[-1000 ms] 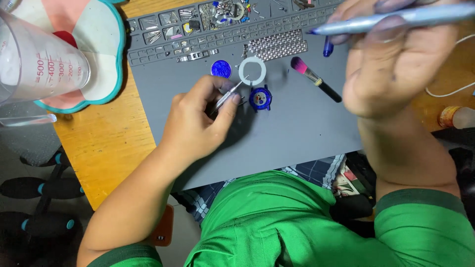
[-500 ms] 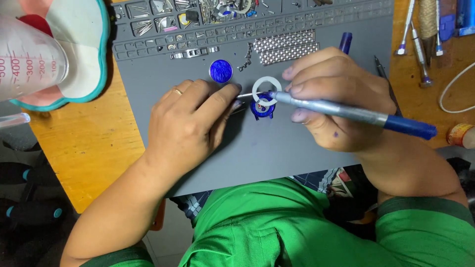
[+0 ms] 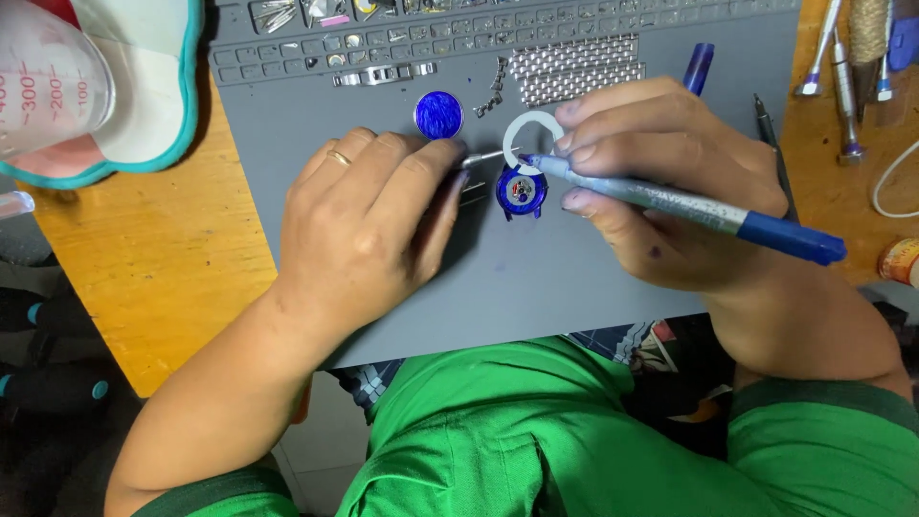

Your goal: Cleaning and coloring the edges of a small blue watch strap component using a marker.

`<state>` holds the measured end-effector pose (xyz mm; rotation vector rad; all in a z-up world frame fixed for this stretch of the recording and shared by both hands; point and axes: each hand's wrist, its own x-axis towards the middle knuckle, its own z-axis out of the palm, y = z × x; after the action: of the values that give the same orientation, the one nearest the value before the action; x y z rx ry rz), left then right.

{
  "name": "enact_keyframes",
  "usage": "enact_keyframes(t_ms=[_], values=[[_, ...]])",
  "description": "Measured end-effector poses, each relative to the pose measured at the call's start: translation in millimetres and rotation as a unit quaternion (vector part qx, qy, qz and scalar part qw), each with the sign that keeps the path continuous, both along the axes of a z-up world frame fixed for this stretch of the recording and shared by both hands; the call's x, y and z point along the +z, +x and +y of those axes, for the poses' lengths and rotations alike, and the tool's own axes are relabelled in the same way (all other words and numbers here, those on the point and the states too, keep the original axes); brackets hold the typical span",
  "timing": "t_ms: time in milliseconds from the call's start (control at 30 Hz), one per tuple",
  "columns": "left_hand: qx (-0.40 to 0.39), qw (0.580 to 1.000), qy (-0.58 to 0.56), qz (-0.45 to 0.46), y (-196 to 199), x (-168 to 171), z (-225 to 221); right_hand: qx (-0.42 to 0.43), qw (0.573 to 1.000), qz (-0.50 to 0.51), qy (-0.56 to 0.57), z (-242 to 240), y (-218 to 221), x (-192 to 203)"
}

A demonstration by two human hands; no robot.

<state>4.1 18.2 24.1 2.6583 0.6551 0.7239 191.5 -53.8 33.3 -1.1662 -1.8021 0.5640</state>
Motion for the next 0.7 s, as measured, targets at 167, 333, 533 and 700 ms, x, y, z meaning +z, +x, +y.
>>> enact_keyframes(t_ms=[167,333,533,700], values=[[-0.006,0.999,0.025,0.022,-1.5,-2.1,0.8,0.005,1.0,-0.029,-0.003,1.7,1.1,-1.4],[-0.008,0.999,0.027,0.02,-1.8,-2.6,1.6,0.007,0.999,-0.028,-0.02,1.8,-0.7,1.0],[-0.007,0.999,0.026,0.021,-2.2,-2.0,1.7,0.009,0.999,-0.052,-0.012,2.7,-2.0,3.6],[-0.013,0.999,0.025,0.019,-2.2,-1.1,2.1,0.024,0.997,-0.068,0.004,3.8,1.5,3.0]])
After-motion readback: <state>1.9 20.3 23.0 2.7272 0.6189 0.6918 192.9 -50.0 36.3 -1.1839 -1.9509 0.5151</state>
